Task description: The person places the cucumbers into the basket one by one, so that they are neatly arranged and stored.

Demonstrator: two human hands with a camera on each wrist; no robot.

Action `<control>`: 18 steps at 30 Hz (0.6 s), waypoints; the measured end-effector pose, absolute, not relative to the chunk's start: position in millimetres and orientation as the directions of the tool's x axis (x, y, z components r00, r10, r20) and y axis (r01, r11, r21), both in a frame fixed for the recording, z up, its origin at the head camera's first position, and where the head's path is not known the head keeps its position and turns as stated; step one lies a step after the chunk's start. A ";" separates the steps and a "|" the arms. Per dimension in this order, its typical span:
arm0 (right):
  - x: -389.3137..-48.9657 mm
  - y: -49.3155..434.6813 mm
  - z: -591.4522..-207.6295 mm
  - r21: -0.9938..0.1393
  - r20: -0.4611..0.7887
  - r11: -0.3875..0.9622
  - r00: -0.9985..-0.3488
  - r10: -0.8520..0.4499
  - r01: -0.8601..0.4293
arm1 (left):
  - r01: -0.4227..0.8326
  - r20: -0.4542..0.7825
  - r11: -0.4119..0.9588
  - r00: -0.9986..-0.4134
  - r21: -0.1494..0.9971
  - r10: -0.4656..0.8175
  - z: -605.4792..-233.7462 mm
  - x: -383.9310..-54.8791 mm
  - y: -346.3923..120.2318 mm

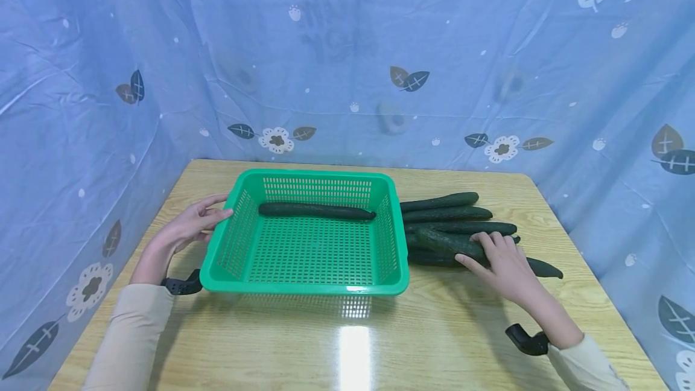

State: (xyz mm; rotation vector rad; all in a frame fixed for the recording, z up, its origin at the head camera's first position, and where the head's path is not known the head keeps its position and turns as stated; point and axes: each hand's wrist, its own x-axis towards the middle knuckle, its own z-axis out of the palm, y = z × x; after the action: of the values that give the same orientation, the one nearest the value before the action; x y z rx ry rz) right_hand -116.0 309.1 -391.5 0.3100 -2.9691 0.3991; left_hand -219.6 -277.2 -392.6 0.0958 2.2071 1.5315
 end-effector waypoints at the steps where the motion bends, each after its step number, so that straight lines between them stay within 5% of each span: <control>1: -117.2 307.7 -388.4 -0.246 0.157 0.944 -0.970 -0.185 -0.220 | -0.196 -0.323 0.383 -0.896 0.903 0.303 -392.6 -219.8 -277.2; 18: -148.6 271.6 -359.7 -0.232 0.166 0.930 -0.954 -0.251 -0.286 | -0.192 -0.320 0.387 -0.898 0.902 0.301 -393.5 -219.7 -277.0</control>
State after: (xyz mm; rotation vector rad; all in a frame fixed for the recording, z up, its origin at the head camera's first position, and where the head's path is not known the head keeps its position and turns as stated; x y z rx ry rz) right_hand -148.6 271.6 -359.7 0.4128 -2.9541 0.3846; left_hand -219.7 -277.0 -393.5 0.0940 2.2160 1.5257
